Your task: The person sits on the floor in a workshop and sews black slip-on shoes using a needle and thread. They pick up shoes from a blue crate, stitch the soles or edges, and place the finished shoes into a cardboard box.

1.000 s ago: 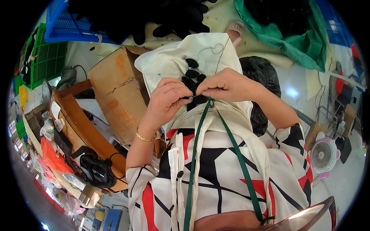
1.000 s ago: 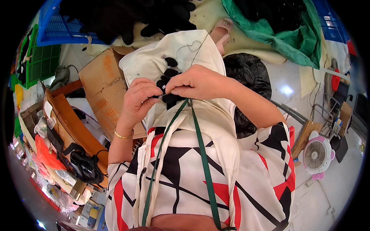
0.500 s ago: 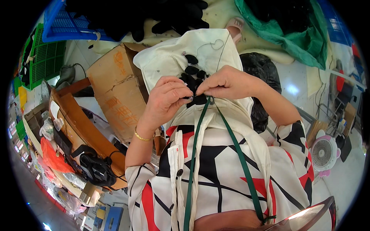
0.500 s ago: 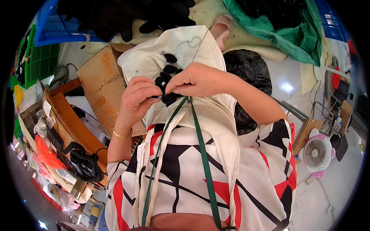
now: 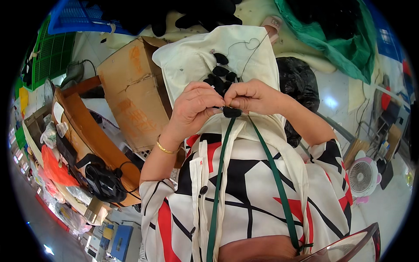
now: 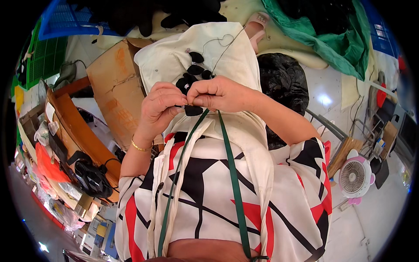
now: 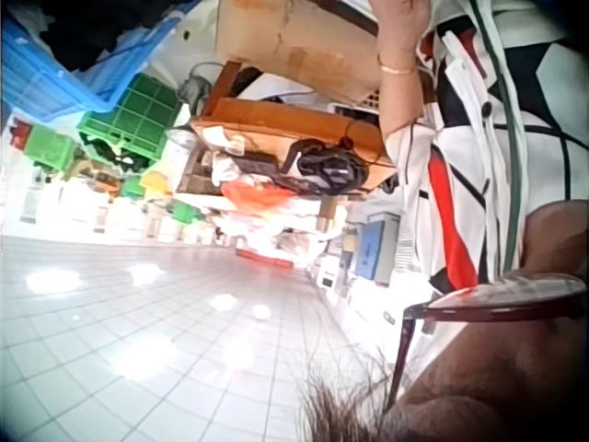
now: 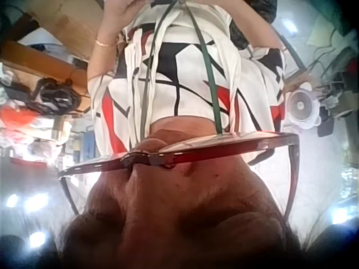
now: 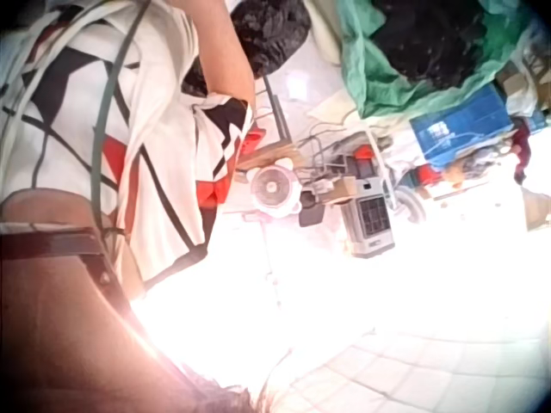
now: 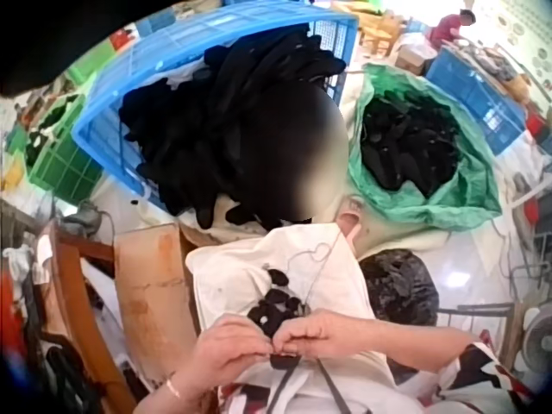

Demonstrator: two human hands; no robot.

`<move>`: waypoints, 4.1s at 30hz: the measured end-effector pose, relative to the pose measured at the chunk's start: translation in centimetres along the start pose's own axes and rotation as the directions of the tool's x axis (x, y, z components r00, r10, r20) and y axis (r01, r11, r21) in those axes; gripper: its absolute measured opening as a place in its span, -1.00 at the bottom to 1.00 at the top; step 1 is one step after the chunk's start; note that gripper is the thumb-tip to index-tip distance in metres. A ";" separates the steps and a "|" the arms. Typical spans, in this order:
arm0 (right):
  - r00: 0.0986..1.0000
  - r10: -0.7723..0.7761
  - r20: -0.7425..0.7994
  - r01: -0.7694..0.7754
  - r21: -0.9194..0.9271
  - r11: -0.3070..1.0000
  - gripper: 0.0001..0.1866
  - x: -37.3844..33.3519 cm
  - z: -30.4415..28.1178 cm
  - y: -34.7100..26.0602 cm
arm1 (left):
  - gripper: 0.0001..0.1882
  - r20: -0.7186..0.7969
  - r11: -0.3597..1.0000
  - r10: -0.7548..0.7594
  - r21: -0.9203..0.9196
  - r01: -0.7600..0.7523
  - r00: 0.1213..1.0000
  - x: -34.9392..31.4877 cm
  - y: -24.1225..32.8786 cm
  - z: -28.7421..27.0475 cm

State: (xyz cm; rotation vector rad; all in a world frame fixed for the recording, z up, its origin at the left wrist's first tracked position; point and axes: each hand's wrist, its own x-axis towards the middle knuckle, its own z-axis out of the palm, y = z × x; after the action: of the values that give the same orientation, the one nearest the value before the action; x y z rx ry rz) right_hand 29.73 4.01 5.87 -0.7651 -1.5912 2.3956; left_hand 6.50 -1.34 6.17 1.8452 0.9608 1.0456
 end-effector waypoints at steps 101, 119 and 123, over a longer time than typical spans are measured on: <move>0.520 -0.584 -0.624 -0.046 -0.703 0.710 -0.86 7.2 -12.5 5.8 | -0.65 -0.623 0.647 -0.489 0.210 0.733 0.611 9.9 -23.5 -7.2; 0.488 -0.662 -0.569 -0.034 -0.770 0.637 -0.85 7.7 -11.2 5.7 | -0.03 -0.585 -0.096 -0.686 -0.518 0.850 -0.434 -13.6 -18.5 -14.2; 0.494 -0.659 -0.567 -0.044 -0.773 0.633 -0.83 7.6 -11.6 5.3 | -0.02 -0.532 -0.176 -0.738 -0.441 0.880 -0.414 -13.5 -16.5 -13.4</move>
State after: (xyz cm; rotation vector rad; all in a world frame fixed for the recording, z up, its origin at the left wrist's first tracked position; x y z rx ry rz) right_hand 29.79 14.32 -4.89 -1.2704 -1.8736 0.7312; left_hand -14.27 -3.07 -7.86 -0.0263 2.4702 0.3751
